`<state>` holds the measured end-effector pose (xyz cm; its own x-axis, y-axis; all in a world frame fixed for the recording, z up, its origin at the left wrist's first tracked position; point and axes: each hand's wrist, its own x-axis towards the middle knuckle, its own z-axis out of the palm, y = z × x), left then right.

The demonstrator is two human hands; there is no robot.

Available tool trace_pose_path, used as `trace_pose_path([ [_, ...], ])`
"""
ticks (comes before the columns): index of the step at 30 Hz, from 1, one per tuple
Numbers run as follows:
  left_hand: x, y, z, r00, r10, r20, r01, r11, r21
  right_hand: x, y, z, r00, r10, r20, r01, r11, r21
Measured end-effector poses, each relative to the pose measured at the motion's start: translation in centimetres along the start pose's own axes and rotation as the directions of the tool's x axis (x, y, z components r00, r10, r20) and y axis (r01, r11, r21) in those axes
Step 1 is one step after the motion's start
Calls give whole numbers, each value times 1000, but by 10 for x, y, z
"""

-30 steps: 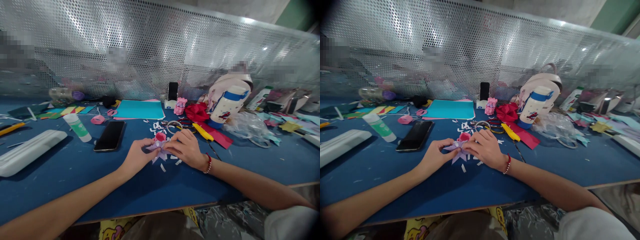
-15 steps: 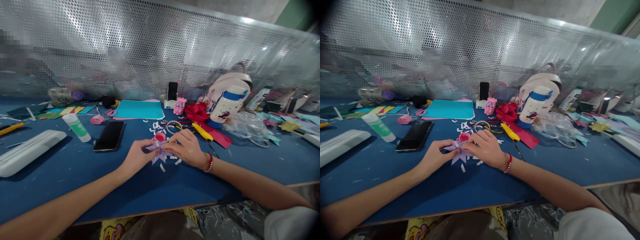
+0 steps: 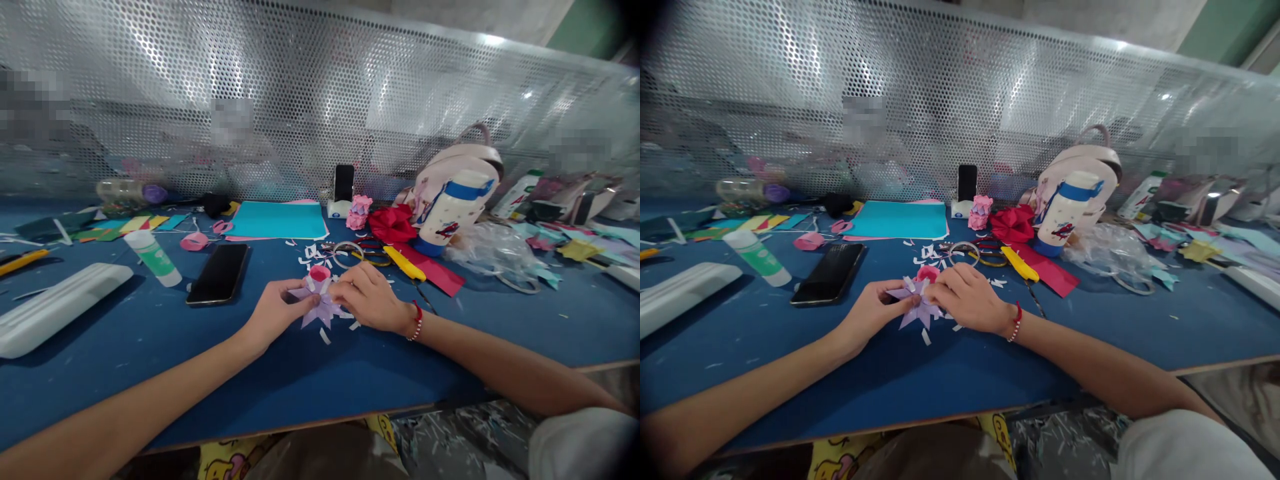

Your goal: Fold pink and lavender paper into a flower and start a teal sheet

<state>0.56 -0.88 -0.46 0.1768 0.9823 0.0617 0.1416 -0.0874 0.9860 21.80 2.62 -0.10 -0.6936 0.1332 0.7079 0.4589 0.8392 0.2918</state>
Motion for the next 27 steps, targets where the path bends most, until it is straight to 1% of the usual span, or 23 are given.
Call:
trace_pose_path([
  [2, 1, -1, -1, 1000, -11, -25, 11, 1000, -6, -1, 1, 0, 993, 109, -43, -103, 986, 132],
  [3, 1, -2, -3, 999, -15, -38, 15, 1000, -2, -2, 1, 0, 982, 181, -58, -166, 965, 205],
  [6, 2, -4, -7, 997, -23, -76, 23, 1000, 2, -2, 1, -1, 924, 374, -83, -315, 865, 391],
  [8, 3, -5, -9, 996, -29, -90, 27, 999, -24, -2, 1, -1, 887, 448, -114, -347, 809, 475],
  [10, 4, -5, -12, 994, -37, -106, 32, 998, -50, -2, 1, -1, 859, 489, -148, -345, 769, 538],
  [12, 5, -4, -13, 991, -42, -129, 35, 998, -56, -2, 1, 0, 855, 498, -144, -326, 733, 597],
  [14, 6, -3, -14, 988, -46, -146, 39, 998, -51, -2, 1, 0, 876, 472, -102, -306, 705, 640],
  [16, 7, -2, -14, 986, -52, -156, 45, 998, -48, -2, 2, 0, 901, 430, -56, -298, 707, 642],
  [20, 7, -3, -14, 984, -66, -164, 59, 997, -46, -4, 4, 1, 932, 361, -14, -290, 771, 566],
  [24, 6, -1, -13, 983, -76, -165, 68, 996, -52, -4, 8, 4, 956, 292, -33, -241, 842, 483],
  [27, 5, 2, -11, 984, -80, -161, 75, 997, -37, -4, 10, 5, 954, 293, -65, -244, 885, 395],
])
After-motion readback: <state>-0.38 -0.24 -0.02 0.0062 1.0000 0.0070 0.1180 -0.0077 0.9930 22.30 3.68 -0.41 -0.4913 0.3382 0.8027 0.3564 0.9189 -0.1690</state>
